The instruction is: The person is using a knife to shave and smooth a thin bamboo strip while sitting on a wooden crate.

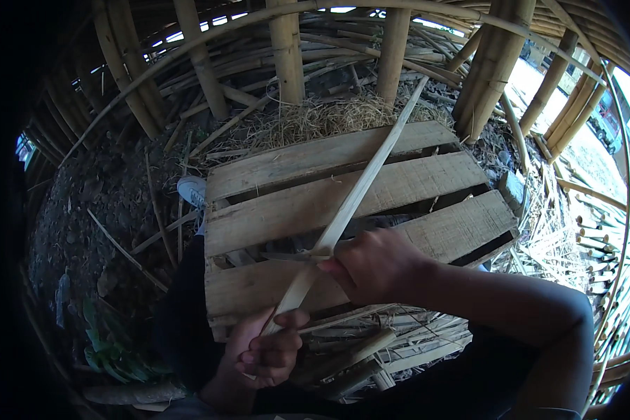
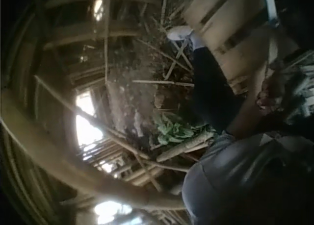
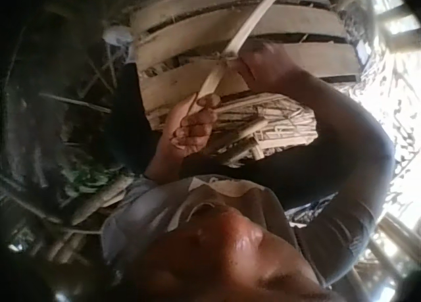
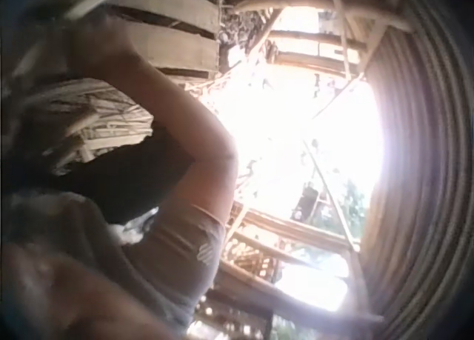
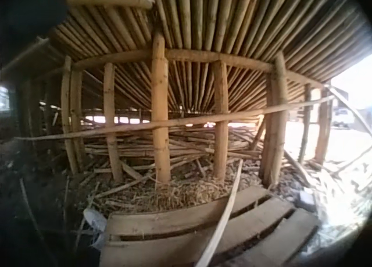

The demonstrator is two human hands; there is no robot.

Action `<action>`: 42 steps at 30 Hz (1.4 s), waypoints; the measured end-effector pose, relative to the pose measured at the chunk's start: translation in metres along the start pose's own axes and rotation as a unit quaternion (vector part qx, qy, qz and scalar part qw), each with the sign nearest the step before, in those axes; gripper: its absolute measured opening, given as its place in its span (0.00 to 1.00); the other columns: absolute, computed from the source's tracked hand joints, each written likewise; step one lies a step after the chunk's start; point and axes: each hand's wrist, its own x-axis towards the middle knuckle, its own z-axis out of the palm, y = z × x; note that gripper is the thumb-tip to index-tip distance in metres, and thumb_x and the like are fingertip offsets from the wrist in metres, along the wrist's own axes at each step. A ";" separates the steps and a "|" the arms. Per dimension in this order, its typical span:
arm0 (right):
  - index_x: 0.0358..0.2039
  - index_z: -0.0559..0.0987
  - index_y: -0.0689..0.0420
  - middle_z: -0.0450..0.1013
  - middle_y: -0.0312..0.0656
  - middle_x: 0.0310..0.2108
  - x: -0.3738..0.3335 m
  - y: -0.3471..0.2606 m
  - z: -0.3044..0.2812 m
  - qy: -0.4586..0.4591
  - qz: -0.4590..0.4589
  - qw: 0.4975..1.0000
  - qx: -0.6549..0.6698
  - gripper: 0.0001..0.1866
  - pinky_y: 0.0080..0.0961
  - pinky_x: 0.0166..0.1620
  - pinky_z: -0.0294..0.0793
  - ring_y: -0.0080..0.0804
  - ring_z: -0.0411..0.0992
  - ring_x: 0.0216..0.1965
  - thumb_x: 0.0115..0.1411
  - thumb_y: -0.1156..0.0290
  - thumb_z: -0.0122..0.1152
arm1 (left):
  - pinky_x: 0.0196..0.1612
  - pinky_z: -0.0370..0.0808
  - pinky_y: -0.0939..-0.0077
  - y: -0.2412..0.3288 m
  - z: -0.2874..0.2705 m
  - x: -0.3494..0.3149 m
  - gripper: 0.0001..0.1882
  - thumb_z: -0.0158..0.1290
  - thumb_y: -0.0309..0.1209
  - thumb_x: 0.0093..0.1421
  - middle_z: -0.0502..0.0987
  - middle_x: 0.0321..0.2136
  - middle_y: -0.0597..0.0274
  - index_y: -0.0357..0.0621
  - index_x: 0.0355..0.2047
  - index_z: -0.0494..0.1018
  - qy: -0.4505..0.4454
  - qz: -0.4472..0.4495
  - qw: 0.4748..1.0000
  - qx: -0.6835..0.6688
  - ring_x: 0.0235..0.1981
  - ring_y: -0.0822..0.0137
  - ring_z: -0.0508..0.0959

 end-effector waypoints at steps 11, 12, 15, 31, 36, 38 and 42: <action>0.27 0.79 0.59 0.73 0.45 0.14 -0.005 -0.032 -0.006 0.062 -0.114 0.991 0.017 0.19 0.35 0.22 0.76 0.41 0.76 0.18 0.67 0.58 0.51 | 0.02 0.54 0.91 -0.012 0.008 -0.009 0.19 0.33 0.50 0.72 0.57 0.10 0.71 0.50 0.32 0.59 0.051 0.005 0.996 0.079 0.05 0.82 0.57; 0.28 0.79 0.59 0.73 0.44 0.14 -0.005 -0.026 -0.006 0.021 -0.121 0.992 0.008 0.19 0.36 0.23 0.77 0.40 0.77 0.18 0.67 0.58 0.50 | 0.01 0.54 0.91 -0.015 0.009 -0.011 0.19 0.33 0.50 0.72 0.57 0.11 0.71 0.50 0.32 0.59 0.049 0.001 0.993 0.106 0.05 0.82 0.57; 0.29 0.79 0.58 0.73 0.45 0.14 0.012 0.022 -0.005 0.077 -0.005 0.995 -0.063 0.18 0.36 0.23 0.78 0.41 0.77 0.18 0.67 0.58 0.50 | 0.01 0.54 0.90 -0.008 0.008 -0.008 0.20 0.33 0.51 0.71 0.57 0.11 0.71 0.51 0.31 0.59 0.074 -0.003 0.992 0.102 0.05 0.82 0.57; 0.26 0.76 0.60 0.71 0.47 0.14 -0.007 -0.033 -0.005 0.044 -0.139 0.986 0.081 0.13 0.40 0.21 0.74 0.44 0.73 0.15 0.64 0.65 0.54 | 0.03 0.62 0.87 -0.011 0.001 -0.007 0.21 0.29 0.48 0.72 0.60 0.11 0.67 0.47 0.31 0.61 0.003 -0.013 0.996 0.090 0.07 0.78 0.63; 0.25 0.77 0.60 0.71 0.47 0.13 0.009 0.046 -0.001 0.077 -0.024 0.996 -0.031 0.15 0.38 0.23 0.77 0.46 0.75 0.17 0.64 0.63 0.55 | 0.02 0.53 0.90 -0.011 -0.001 -0.009 0.21 0.33 0.53 0.71 0.55 0.10 0.72 0.51 0.31 0.58 0.075 -0.002 0.985 0.156 0.05 0.81 0.56; 0.25 0.77 0.60 0.71 0.47 0.13 0.007 0.062 0.000 0.118 0.018 0.988 -0.099 0.14 0.37 0.23 0.77 0.45 0.75 0.16 0.64 0.64 0.55 | 0.02 0.53 0.90 -0.016 0.001 -0.009 0.21 0.33 0.54 0.70 0.55 0.11 0.72 0.51 0.31 0.58 0.083 -0.002 0.983 0.164 0.05 0.81 0.55; 0.25 0.77 0.60 0.72 0.47 0.14 -0.002 -0.014 -0.010 0.043 -0.096 0.994 0.006 0.14 0.36 0.22 0.76 0.45 0.75 0.16 0.64 0.65 0.55 | 0.02 0.52 0.90 -0.019 0.005 -0.010 0.21 0.33 0.54 0.70 0.55 0.11 0.72 0.51 0.32 0.58 0.107 0.004 0.972 0.208 0.05 0.81 0.55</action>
